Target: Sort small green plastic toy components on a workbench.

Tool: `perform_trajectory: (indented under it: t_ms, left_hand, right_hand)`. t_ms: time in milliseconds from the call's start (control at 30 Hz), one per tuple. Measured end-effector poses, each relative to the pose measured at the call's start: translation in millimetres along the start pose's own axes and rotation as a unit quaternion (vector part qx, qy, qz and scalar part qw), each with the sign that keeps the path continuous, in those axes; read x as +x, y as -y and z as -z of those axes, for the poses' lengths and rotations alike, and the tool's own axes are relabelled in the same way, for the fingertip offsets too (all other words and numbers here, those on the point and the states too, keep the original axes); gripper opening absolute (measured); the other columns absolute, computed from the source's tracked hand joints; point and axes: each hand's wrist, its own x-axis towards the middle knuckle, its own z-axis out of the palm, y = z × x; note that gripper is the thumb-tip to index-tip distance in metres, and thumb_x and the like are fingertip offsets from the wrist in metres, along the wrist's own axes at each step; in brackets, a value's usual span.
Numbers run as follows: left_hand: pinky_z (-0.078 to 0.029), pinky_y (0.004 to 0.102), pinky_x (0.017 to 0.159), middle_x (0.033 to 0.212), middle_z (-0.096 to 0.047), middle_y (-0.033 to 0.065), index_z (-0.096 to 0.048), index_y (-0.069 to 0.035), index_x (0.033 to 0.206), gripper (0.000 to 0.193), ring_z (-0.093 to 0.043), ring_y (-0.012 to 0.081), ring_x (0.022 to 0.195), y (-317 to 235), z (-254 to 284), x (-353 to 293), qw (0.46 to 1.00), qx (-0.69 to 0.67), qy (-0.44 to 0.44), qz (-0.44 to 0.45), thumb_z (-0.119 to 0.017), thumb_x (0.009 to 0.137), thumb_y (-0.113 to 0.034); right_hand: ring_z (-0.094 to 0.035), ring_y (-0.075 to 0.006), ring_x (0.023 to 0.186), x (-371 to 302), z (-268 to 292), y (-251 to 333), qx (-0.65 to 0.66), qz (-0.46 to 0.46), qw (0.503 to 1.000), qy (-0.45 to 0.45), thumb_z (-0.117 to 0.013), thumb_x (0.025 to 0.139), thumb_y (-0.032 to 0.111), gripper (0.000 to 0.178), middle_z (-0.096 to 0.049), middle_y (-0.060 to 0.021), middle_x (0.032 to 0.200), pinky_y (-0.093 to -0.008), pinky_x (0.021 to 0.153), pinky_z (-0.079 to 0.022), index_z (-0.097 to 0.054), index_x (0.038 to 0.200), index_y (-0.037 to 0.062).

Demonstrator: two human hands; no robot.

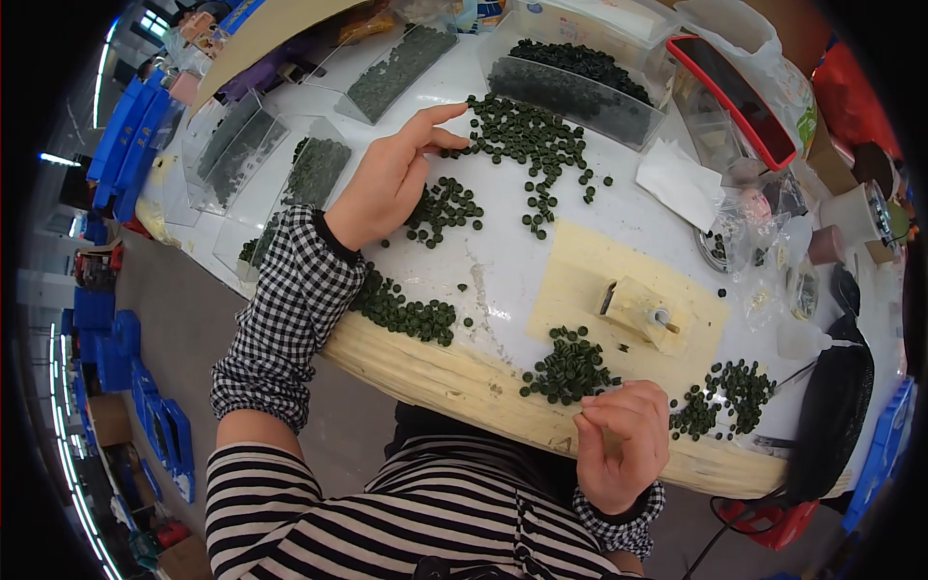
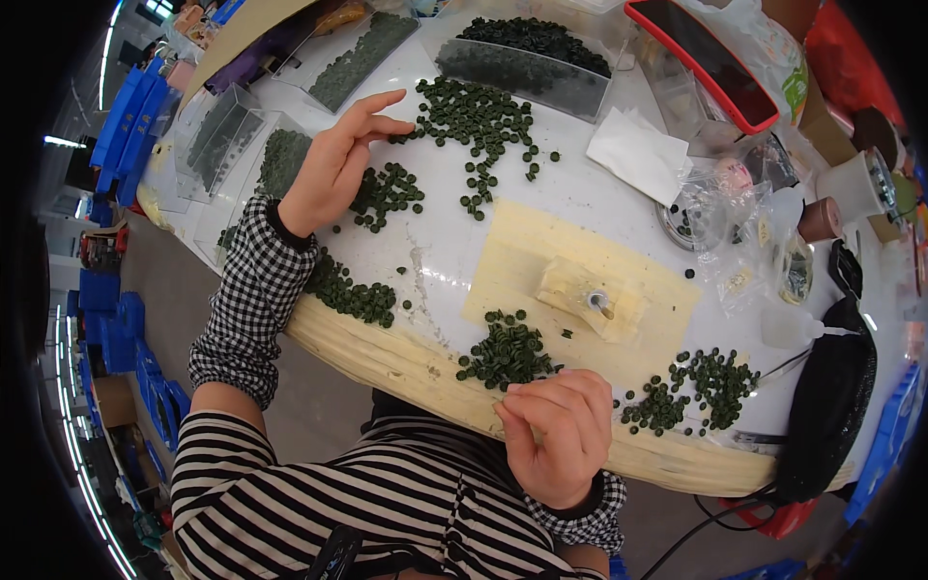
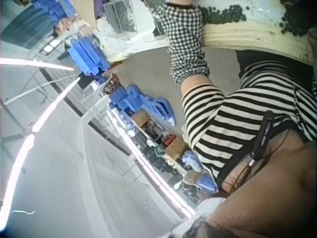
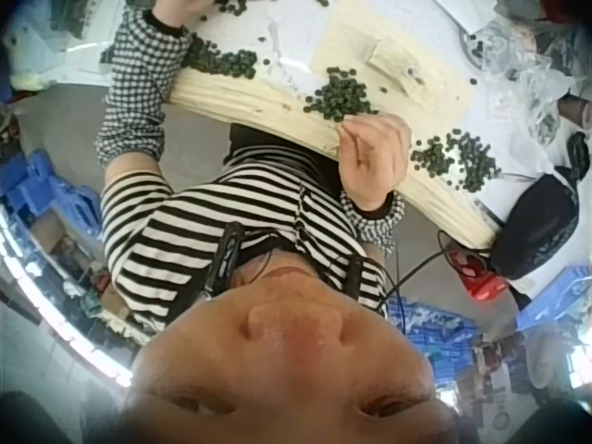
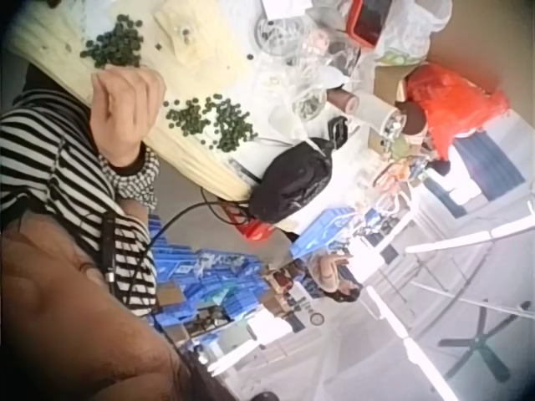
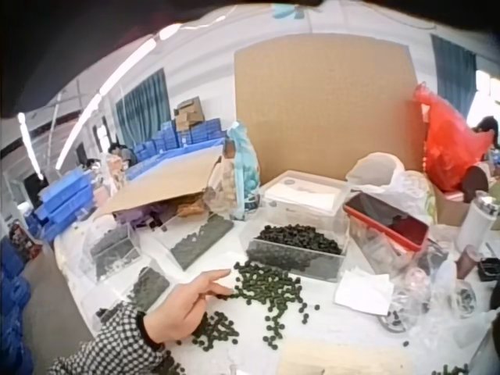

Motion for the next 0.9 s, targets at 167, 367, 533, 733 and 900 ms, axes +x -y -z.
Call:
perform_trajectory:
  t_ms: [167,367,533,733,900]
  left_hand:
    - [-0.046,0.0352,0.103,0.118,-0.069,0.0177,-0.041,-0.003,0.147,0.059,-0.064,0.0261,0.114,3.6,-3.3,0.9,1.000,0.012,-0.014,-0.018,-0.030,0.090,0.009]
    - [-0.048,0.0359,0.100,0.112,-0.070,0.0181,-0.041,-0.004,0.147,0.059,-0.066,0.0277,0.107,-0.7,0.2,-0.6,1.000,0.012,-0.008,-0.011,-0.032,0.090,0.009]
    - [-0.049,0.0362,0.098,0.104,-0.069,0.0170,-0.043,-0.005,0.144,0.057,-0.067,0.0281,0.099,-0.2,1.4,-1.9,1.000,0.020,-0.005,-0.023,-0.035,0.090,0.011]
    - [-0.048,0.0299,0.089,0.098,-0.069,0.0146,-0.048,-0.005,0.142,0.056,-0.066,0.0237,0.092,1.9,-2.0,-1.4,0.998,0.014,-0.030,-0.056,-0.036,0.090,0.010]
    - [-0.047,0.0299,0.095,0.106,-0.071,0.0124,-0.049,-0.004,0.142,0.057,-0.065,0.0182,0.093,-7.0,2.4,-1.3,0.999,0.030,0.031,0.018,-0.032,0.090,0.011]
  right_hand:
    - [-0.061,-0.0267,0.076,-0.1,0.1,0.0,-0.001,0.000,1.000,0.001,-0.081,0.074,0.002,0.022,-0.069,-0.0067,0.083,-0.0393,0.074,-0.049,-0.065,0.089,0.0057]
    - [-0.061,-0.0266,0.076,-0.5,0.4,0.2,-0.003,-0.002,1.000,0.003,-0.081,0.075,0.003,0.022,-0.069,-0.0065,0.083,-0.0394,0.074,-0.049,-0.065,0.089,0.0058]
    - [-0.061,-0.0264,0.076,-1.0,0.2,-0.2,-0.003,-0.003,1.000,0.003,-0.081,0.075,0.003,0.022,-0.070,-0.0062,0.083,-0.0395,0.074,-0.049,-0.065,0.089,0.0060]
    - [-0.061,-0.0260,0.076,-0.4,0.6,0.3,-0.001,-0.003,1.000,0.004,-0.081,0.075,0.004,0.021,-0.070,-0.0058,0.083,-0.0396,0.075,-0.049,-0.065,0.089,0.0063]
    - [-0.061,-0.0258,0.077,-0.9,1.1,0.0,-0.003,-0.007,1.000,0.004,-0.081,0.075,0.003,0.021,-0.070,-0.0055,0.084,-0.0398,0.075,-0.049,-0.065,0.089,0.0064]
